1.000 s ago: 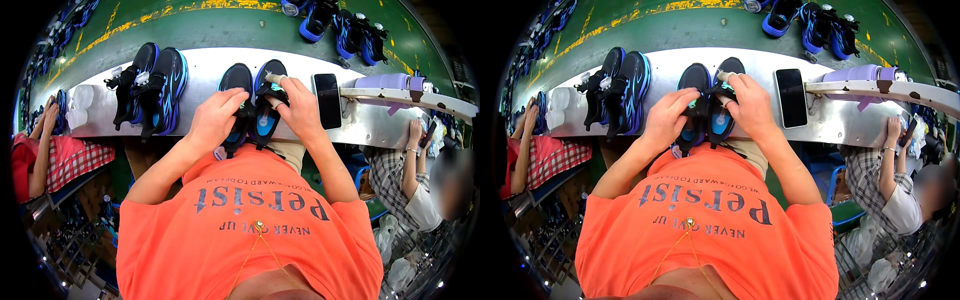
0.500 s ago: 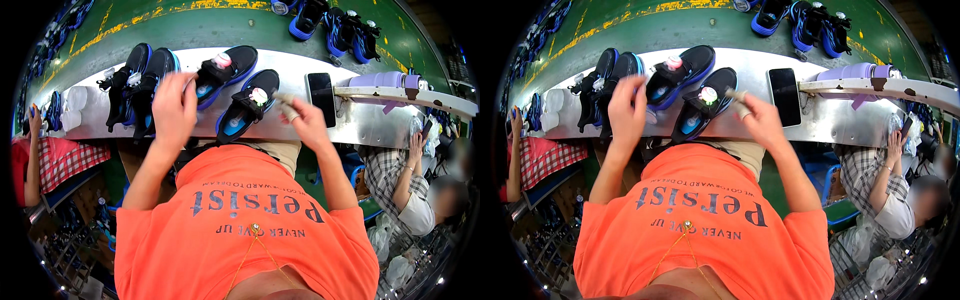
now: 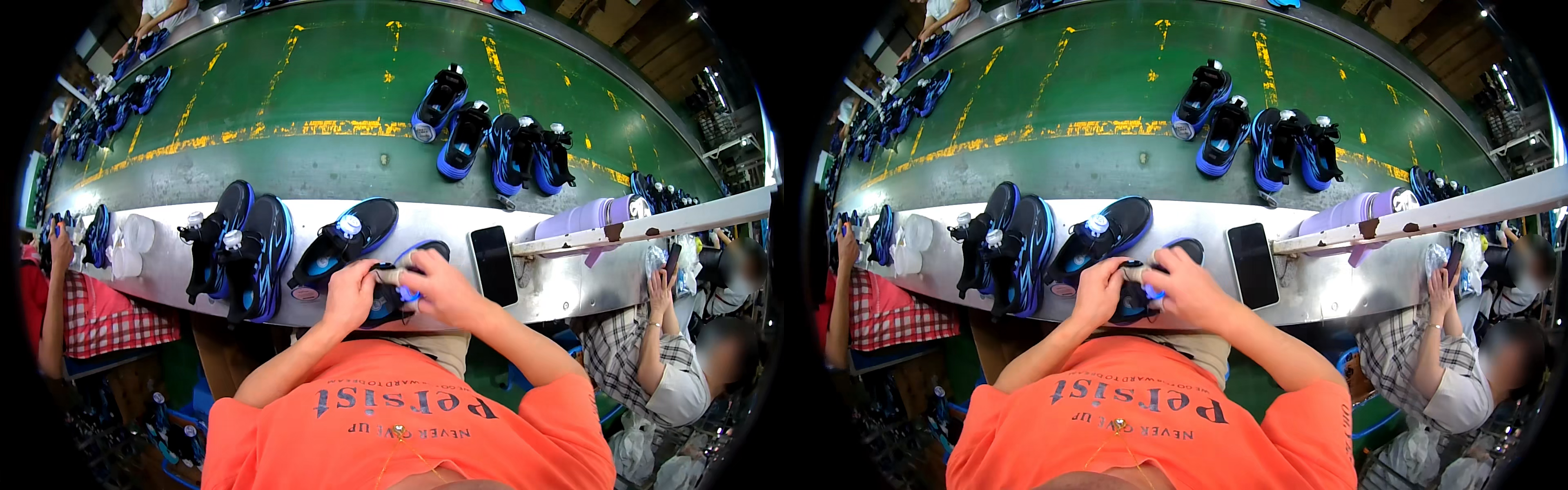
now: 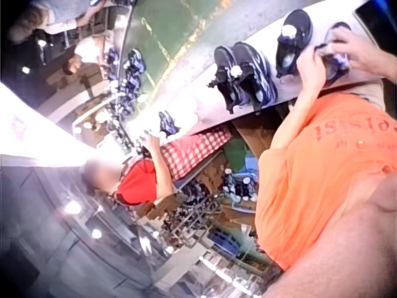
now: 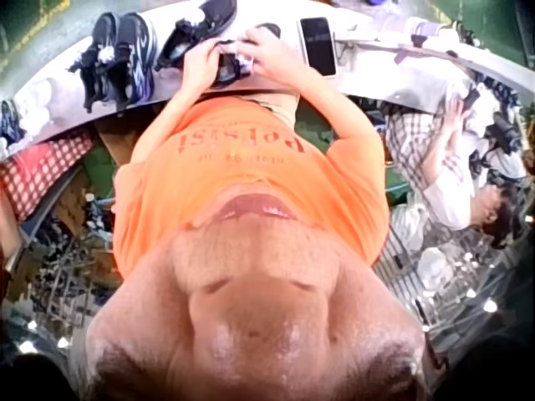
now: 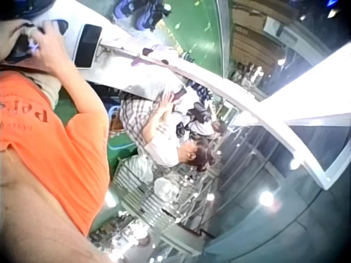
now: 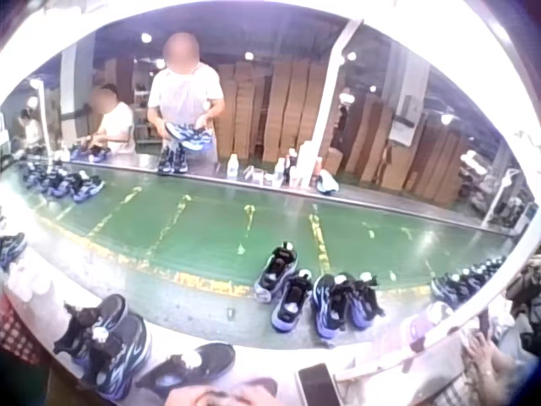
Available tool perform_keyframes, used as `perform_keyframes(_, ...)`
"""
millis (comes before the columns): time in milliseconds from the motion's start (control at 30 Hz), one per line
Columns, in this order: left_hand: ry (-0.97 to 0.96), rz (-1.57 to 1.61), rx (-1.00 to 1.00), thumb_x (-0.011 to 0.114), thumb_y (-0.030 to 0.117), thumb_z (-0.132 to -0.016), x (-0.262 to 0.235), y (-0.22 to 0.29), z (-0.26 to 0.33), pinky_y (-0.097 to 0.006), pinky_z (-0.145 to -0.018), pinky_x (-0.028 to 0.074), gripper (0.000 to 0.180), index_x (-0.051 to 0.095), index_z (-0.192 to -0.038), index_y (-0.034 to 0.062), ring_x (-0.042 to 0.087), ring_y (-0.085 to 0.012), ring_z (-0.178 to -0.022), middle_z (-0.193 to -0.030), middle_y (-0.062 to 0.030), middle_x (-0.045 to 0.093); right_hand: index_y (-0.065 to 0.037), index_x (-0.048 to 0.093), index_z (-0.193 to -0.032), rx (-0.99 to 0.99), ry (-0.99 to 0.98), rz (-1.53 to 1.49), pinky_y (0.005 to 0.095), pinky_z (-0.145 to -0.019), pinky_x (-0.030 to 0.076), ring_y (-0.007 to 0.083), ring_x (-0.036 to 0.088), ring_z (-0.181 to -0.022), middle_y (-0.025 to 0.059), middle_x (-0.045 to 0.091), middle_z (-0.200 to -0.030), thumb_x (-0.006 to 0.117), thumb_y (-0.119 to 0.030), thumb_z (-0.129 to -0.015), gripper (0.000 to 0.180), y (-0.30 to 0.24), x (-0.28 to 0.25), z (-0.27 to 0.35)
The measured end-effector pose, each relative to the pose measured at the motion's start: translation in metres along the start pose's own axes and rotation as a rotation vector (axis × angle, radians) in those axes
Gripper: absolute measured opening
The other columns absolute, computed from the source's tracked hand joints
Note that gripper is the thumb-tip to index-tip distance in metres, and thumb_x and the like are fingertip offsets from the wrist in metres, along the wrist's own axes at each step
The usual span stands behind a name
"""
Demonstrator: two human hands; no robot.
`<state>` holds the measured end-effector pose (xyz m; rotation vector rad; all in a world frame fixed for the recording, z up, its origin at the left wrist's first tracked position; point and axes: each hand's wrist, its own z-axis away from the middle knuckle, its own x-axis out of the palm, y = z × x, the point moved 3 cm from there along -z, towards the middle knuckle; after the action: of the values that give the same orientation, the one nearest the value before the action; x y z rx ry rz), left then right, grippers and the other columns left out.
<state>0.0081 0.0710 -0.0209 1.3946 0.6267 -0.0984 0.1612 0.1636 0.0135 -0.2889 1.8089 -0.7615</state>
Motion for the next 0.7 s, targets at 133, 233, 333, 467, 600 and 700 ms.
perform_keyframes(133,0.012,0.104,-0.092,0.059,0.007,-0.084,-0.003,-0.004,-0.007,-0.036,-0.068,0.051,0.015,0.066,-0.096,0.0005,0.067,-0.0283,-0.077,-0.084,-0.0171,0.067,-0.015,0.058,-0.107,0.041,-0.131,0.221,0.0405,-0.064,0.049,0.0295,0.056,-0.085,0.0109,0.051,-0.092,0.072,-0.014,-0.071,0.039,-0.021,-0.011,-0.008)
perform_keyframes(233,0.138,0.097,-0.109,0.067,0.015,-0.085,-0.011,0.003,0.014,-0.030,-0.060,0.047,0.015,0.063,-0.083,0.0006,0.059,-0.0196,-0.062,-0.067,-0.0106,0.060,-0.016,0.054,-0.111,0.107,-0.191,0.140,0.0428,-0.066,0.048,0.0322,0.058,-0.081,0.0117,0.053,-0.087,0.069,-0.013,-0.074,0.040,-0.015,-0.012,-0.005)
perform_keyframes(333,-0.145,0.225,-0.257,0.070,0.027,-0.086,-0.021,0.020,0.022,-0.027,-0.056,0.044,0.027,0.065,-0.080,0.0009,0.056,-0.0133,-0.060,-0.068,-0.0066,0.061,-0.015,0.055,-0.111,0.126,-0.164,0.072,0.0430,-0.067,0.047,0.0324,0.057,-0.081,0.0114,0.052,-0.086,0.068,-0.010,-0.074,0.039,-0.010,-0.010,-0.004)
perform_keyframes(467,-0.565,-0.032,-0.237,0.064,0.025,-0.089,-0.017,0.025,0.006,-0.025,-0.054,0.044,0.025,0.069,-0.083,0.0011,0.057,-0.0094,-0.057,-0.064,-0.0052,0.065,-0.014,0.056,-0.121,0.158,-0.168,-0.201,0.0401,-0.069,0.048,0.0324,0.057,-0.083,0.0116,0.054,-0.088,0.068,-0.008,-0.075,0.048,-0.006,-0.016,-0.003)
perform_keyframes(600,-0.617,0.218,-0.382,0.060,0.024,-0.091,-0.010,0.018,0.009,-0.028,-0.049,0.046,0.025,0.068,-0.078,0.0028,0.063,-0.0120,-0.053,-0.060,-0.0068,0.066,-0.012,0.063,-0.119,0.214,-0.028,-0.142,0.0369,-0.074,0.050,0.0307,0.061,-0.085,0.0122,0.060,-0.089,0.071,-0.012,-0.079,0.040,0.000,-0.005,0.005)
perform_keyframes(700,-0.651,0.325,-0.449,0.056,0.020,-0.096,-0.005,0.004,0.016,-0.027,-0.047,0.048,0.023,0.067,-0.087,0.0015,0.062,-0.0133,-0.052,-0.063,-0.0074,0.066,-0.007,0.064,-0.115,0.215,0.112,-0.110,0.0357,-0.075,0.051,0.0305,0.064,-0.087,0.0141,0.064,-0.094,0.074,-0.019,-0.080,0.039,-0.007,0.001,0.005)
